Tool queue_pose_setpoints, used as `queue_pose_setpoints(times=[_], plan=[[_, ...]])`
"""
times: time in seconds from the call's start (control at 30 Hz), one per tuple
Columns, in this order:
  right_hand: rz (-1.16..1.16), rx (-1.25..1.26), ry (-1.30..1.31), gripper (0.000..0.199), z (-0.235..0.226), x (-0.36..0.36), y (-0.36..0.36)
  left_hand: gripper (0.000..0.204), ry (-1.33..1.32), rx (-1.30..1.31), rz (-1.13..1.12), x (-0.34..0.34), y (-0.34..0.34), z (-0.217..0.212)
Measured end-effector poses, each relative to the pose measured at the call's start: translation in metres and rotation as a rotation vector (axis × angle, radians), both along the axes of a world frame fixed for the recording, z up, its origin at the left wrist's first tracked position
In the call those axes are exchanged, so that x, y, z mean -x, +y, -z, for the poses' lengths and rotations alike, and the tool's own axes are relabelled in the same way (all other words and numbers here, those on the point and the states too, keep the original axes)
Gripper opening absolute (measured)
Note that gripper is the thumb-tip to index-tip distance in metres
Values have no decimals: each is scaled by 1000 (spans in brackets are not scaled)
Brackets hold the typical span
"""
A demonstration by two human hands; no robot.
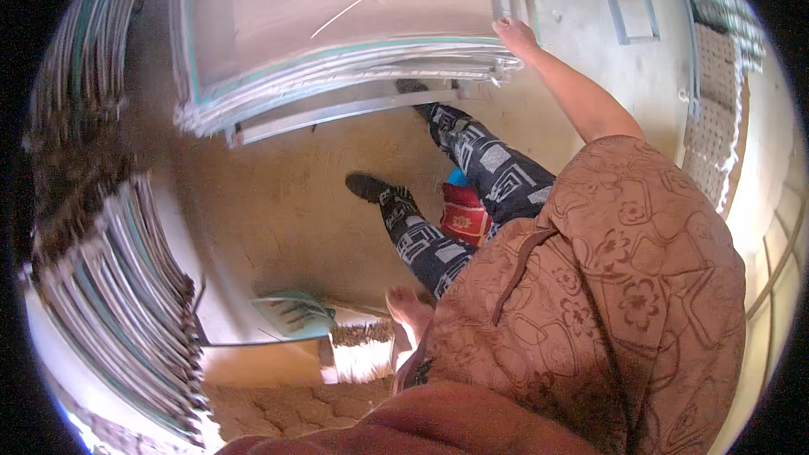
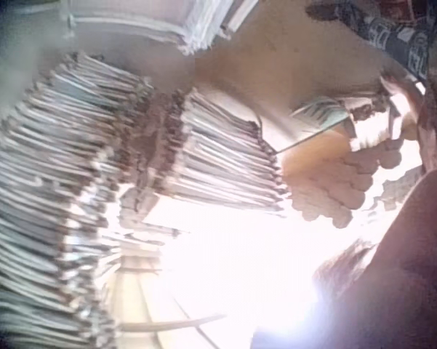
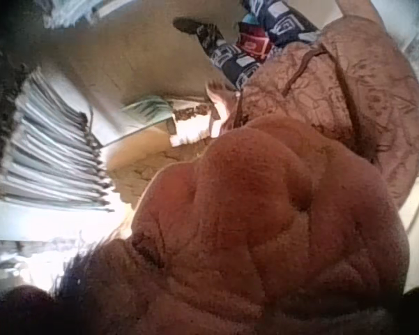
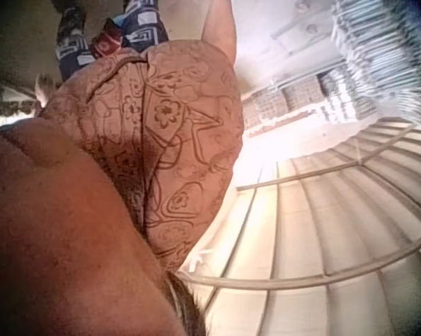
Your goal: The person lifts mesh frames, gathers sticks from the screens by hand, aligns and stacks them on a table, and secures the bundled sticks with rubber bands.
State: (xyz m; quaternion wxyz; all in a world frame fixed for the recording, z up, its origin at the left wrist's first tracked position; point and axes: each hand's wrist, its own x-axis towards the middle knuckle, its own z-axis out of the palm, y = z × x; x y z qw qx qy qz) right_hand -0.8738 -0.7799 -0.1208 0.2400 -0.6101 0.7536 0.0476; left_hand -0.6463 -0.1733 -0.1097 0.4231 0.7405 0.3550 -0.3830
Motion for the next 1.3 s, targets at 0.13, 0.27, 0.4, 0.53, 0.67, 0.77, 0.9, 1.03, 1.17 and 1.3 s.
queue_pose_setpoints(times=[0.13,0.27,0.4,0.53,0.67,0.77,0.9,1.03,1.17,1.3], plan=[[-28,199,38,60,23,49,-41,44,275,542,-90,-72,-199,-4],[142,123,182,68,98,44,-59,52,216,739,49,-113,-329,29],[353,140,-34,54,35,225,-152,66,432,897,40,-39,-464,40],[877,-77,-751,63,138,88,-98,65,222,706,18,-79,-462,82],[809,231,-668,62,106,138,-94,66,215,801,-68,-59,-494,75],[1035,267,-806,58,78,162,-83,69,428,759,-294,-57,-497,63],[1134,263,-1038,59,52,137,-42,77,401,878,-352,-63,-438,56],[726,396,-1348,45,-15,258,-43,81,595,939,-365,-27,-450,15],[1050,450,-1365,47,-52,136,-21,83,421,1036,-277,-55,-409,-11],[934,286,-1454,45,-63,131,-23,83,398,1199,-243,-81,-383,-62]])
